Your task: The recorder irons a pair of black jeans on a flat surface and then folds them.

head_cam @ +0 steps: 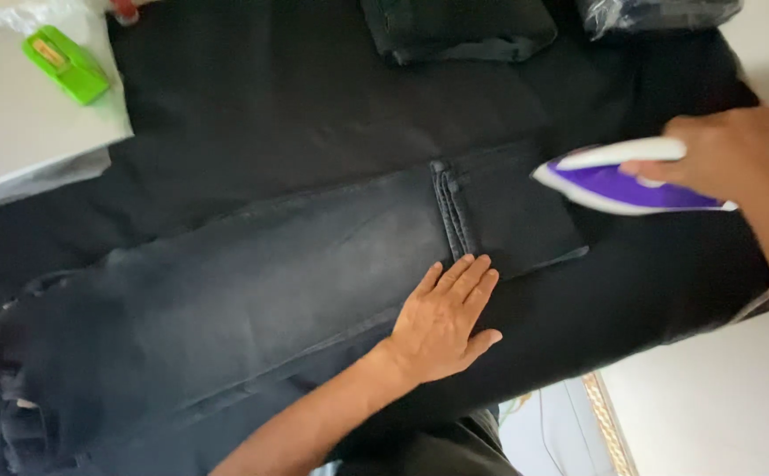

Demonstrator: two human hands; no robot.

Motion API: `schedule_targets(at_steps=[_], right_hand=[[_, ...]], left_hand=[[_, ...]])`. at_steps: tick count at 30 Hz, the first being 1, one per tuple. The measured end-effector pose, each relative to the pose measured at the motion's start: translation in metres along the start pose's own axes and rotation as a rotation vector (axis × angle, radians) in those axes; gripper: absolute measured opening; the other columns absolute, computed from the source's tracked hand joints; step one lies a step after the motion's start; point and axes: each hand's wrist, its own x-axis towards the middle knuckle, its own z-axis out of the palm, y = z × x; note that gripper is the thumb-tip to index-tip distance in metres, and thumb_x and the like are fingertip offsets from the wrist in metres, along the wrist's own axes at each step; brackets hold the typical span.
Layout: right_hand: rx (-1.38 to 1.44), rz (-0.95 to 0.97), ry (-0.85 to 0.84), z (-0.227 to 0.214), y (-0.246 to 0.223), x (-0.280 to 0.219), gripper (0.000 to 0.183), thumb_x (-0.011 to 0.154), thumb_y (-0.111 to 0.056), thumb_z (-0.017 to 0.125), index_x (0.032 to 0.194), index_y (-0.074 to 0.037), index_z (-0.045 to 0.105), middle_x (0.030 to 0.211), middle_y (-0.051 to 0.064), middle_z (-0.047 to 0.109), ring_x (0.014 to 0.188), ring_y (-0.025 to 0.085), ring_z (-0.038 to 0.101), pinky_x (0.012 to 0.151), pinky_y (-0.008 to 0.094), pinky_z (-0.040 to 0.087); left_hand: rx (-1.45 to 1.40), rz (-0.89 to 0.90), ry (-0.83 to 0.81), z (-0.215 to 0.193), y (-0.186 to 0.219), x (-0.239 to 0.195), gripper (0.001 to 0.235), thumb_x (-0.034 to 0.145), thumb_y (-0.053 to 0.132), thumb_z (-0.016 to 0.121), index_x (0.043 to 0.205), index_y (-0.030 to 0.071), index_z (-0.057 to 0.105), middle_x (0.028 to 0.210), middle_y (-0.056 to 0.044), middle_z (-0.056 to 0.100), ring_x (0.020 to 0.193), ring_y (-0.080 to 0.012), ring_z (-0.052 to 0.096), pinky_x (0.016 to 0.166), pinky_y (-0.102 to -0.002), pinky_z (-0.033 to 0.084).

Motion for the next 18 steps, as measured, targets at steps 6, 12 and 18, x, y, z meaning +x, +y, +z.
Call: schedule_targets(at_steps=[6,12,18], right_hand=[[-0.028,0.238,0.400,0.027,-0.026,-0.031,0.078,0.078,-0.082,0.065,0.105,-0.009,0.075,0.100,0.011,0.073,0.088,0.022,0.072,0.076,0.032,0.058],[1.005,0.425,-0.038,-0.004,-0.113,-0.037,0.062,0.089,-0.049,0.078,0.126,-0.001,0.062,0.100,0.018,0.075,0.091,0.030,0.069,0.084,0.048,0.051],[1.790,0.286,0.188,0.016,-0.114,-0.032,0.063,0.082,-0.028,0.086,0.135,-0.005,0.062,0.113,0.001,0.059,0.109,0.013,0.058,0.091,0.031,0.048]], left_hand=[[-0.110,-0.014,0.005,-0.008,-0.015,-0.007,0.074,0.099,0.046,0.063,0.153,-0.002,0.046,0.162,-0.022,0.040,0.150,-0.0384,0.041,0.121,-0.056,0.036],[0.163,-0.155,0.130,-0.003,-0.029,0.012,0.087,0.094,0.052,0.059,0.157,-0.003,0.035,0.167,-0.023,0.024,0.151,-0.0429,0.029,0.118,-0.059,0.027],[0.184,-0.226,-0.036,-0.001,-0.037,0.008,0.087,0.091,0.058,0.054,0.153,-0.001,0.037,0.164,-0.022,0.024,0.152,-0.0400,0.025,0.121,-0.058,0.020]])
